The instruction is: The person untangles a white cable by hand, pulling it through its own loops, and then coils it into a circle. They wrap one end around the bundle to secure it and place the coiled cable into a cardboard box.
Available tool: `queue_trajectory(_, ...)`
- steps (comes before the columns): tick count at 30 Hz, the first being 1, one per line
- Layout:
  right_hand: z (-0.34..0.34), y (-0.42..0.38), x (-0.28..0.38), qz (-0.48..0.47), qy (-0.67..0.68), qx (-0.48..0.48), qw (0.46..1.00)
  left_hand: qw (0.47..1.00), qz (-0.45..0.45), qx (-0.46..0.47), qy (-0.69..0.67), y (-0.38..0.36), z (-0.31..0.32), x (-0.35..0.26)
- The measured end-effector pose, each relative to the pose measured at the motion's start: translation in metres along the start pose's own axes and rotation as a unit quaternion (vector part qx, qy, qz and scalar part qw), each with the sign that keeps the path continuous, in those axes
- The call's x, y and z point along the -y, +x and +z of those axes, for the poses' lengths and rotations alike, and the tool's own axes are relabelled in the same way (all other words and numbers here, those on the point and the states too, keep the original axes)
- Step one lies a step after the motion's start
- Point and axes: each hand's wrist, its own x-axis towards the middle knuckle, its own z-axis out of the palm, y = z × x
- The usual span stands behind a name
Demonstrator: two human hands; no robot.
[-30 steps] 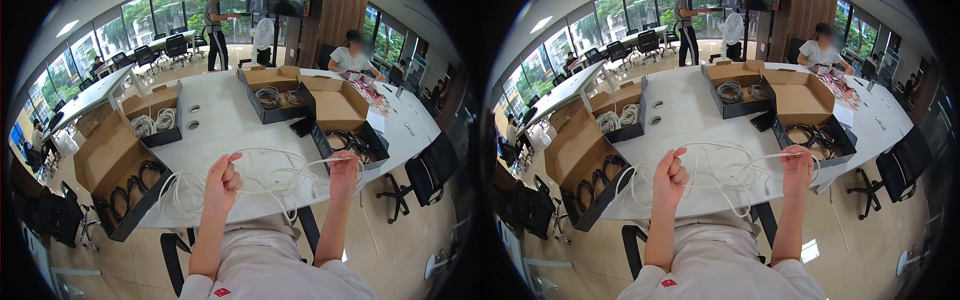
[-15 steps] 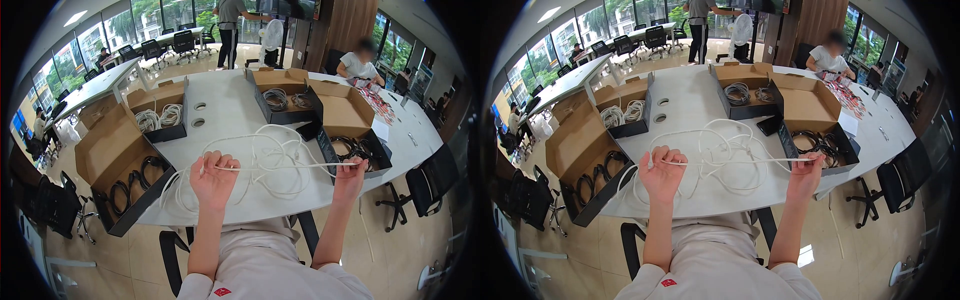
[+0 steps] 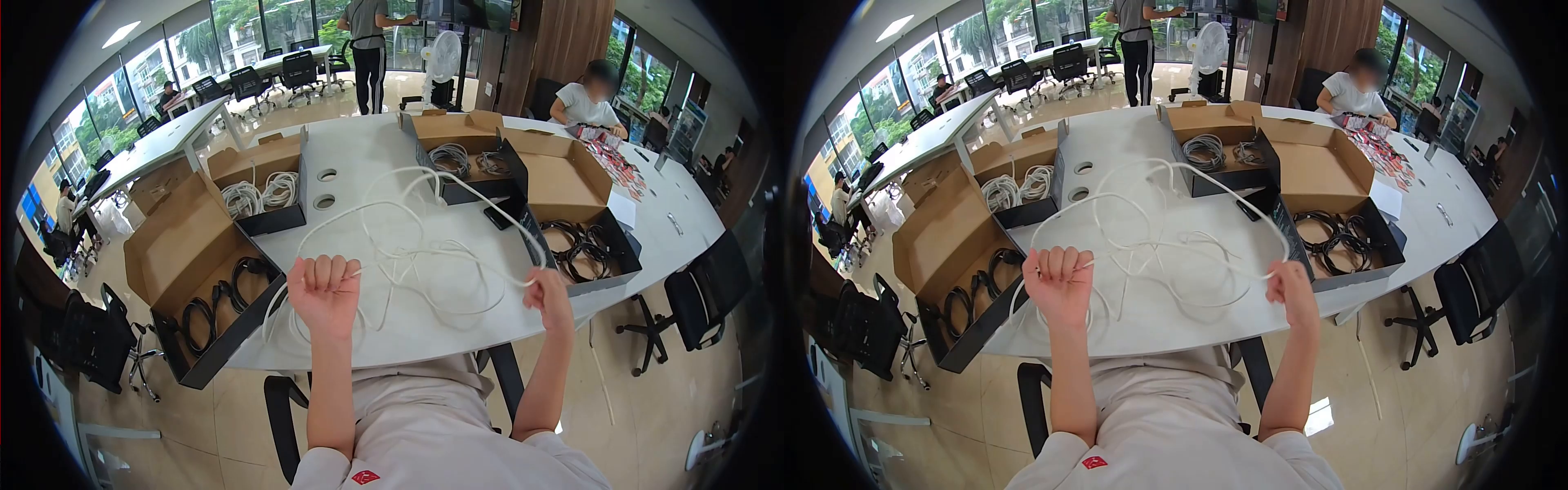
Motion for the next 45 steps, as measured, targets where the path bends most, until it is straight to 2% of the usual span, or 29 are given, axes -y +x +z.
queue_trajectory(1, 0.002, -0.003, 0.003, 0.056, -0.097, -0.012, 0.994, 1.0, 0.013, -0.009, -0.002, 0.0, 0.002, -0.002)
queue_trajectory(2, -0.009, 0.006, -0.004, 0.051, -0.218, 0.066, 0.972, 0.999, 0.017, 0.002, 0.033, 0.0, 0.002, -0.003)
queue_trajectory(3, -0.005, 0.003, -0.003, -0.02, -0.335, 0.041, 0.941, 0.997, 0.021, 0.013, 0.068, -0.001, 0.002, -0.005)
queue_trajectory(5, 0.006, -0.007, 0.0, -0.161, -0.547, -0.011, 0.822, 0.988, 0.03, 0.037, 0.144, -0.003, 0.0, -0.004)
queue_trajectory(8, 0.023, -0.018, 0.016, -0.195, -0.449, -0.05, 0.871, 0.961, 0.034, 0.078, 0.262, -0.007, -0.004, 0.004)
queue_trajectory(11, 0.043, -0.026, 0.019, -0.268, -0.26, -0.051, 0.926, 0.938, 0.016, 0.086, 0.335, -0.01, -0.004, 0.012)
queue_trajectory(14, 0.047, -0.028, 0.01, -0.117, -0.227, 0.079, 0.964, 0.945, -0.002, 0.059, 0.321, -0.013, -0.006, 0.02)
queue_trajectory(18, 0.051, -0.012, -0.014, -0.086, -0.301, 0.093, 0.945, 0.96, -0.034, 0.077, 0.266, -0.016, -0.002, 0.019)
queue_trajectory(21, 0.052, -0.003, -0.023, -0.105, -0.219, 0.127, 0.962, 0.962, -0.052, 0.077, 0.258, -0.017, 0.001, 0.018)
queue_trajectory(24, 0.061, -0.011, -0.014, -0.118, -0.064, 0.113, 0.985, 0.954, -0.078, 0.063, 0.284, -0.016, 0.0, 0.021)
queue_trajectory(27, 0.065, -0.013, -0.01, -0.177, -0.066, 0.066, 0.98, 0.949, -0.104, 0.056, 0.291, -0.016, -0.003, 0.027)
queue_trajectory(30, 0.061, -0.009, -0.018, -0.264, -0.079, 0.12, 0.954, 0.937, -0.124, 0.049, 0.323, -0.017, -0.002, 0.035)
queue_trajectory(33, 0.065, -0.018, -0.011, -0.339, -0.2, 0.153, 0.906, 0.915, -0.137, 0.033, 0.377, -0.018, 0.0, 0.041)
queue_trajectory(34, 0.066, -0.02, -0.01, -0.331, -0.227, 0.154, 0.903, 0.907, -0.141, 0.026, 0.395, -0.017, 0.001, 0.042)
queue_trajectory(37, 0.071, -0.025, -0.008, -0.309, -0.299, 0.16, 0.889, 0.925, -0.176, -0.041, 0.335, -0.014, 0.002, 0.042)
queue_trajectory(40, 0.076, -0.03, -0.006, -0.3, -0.338, 0.187, 0.872, 0.939, -0.174, -0.11, 0.277, -0.011, 0.002, 0.039)
queue_trajectory(43, 0.079, -0.038, 0.001, -0.307, -0.337, 0.225, 0.861, 0.907, -0.129, -0.159, 0.369, -0.012, 0.017, 0.04)
queue_trajectory(45, 0.08, -0.044, 0.007, -0.317, -0.323, 0.233, 0.861, 0.897, -0.168, -0.077, 0.402, -0.013, 0.012, 0.037)
